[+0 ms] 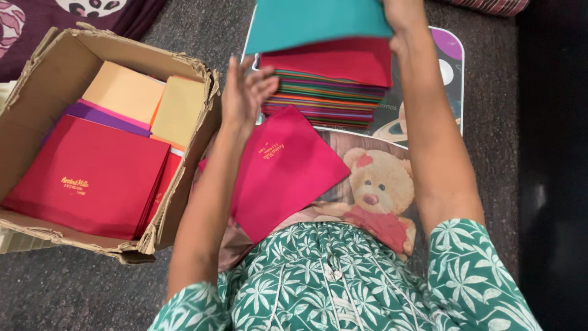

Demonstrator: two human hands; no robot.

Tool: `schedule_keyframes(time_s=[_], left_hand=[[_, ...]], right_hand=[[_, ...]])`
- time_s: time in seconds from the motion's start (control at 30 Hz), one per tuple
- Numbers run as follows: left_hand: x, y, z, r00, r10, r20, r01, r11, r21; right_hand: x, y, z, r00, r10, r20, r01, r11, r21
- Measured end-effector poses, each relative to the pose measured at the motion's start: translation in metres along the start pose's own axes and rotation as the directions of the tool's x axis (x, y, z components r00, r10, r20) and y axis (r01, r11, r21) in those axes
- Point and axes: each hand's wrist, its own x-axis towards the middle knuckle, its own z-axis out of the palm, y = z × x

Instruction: The person repeatedly picks colored sheets of paper from a cardboard box and places them onto a stack on a tray on their lap. They handle the sheets one at a time, alternating between colors and occasionally adjusting the stack.

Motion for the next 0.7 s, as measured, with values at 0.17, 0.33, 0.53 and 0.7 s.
schedule_keyframes(time_s=[0.17,0.33,0.53,0.7], left_hand=[[0.069,-0.007,0.007,0.979,-0.015,-0.202,0.074,0.955,0.289],[0.076,-0.009,0.009,0.98,0.137,-0.143,-0.052,0.874,0.482],[0.048,-0.001,0.019,0.966,0.214,-0.144,-0.094,0.813,0.575],[0.036,-0.008,0.021,0.967,0.226,-0.115,-0.131,0.833,0.538]], right_hand=[[0.002,0.075,-0.048,0.979,0.198,0.041,-0.193,0.976,-0.098],[-0.001,0.086,-0.062,0.97,0.24,0.033,-0.23,0.956,-0.181],[-0.014,0.078,-0.061,0.983,0.172,0.062,-0.161,0.975,-0.152],[-0.021,0.085,-0.073,0.988,0.143,-0.056,-0.153,0.951,-0.268]])
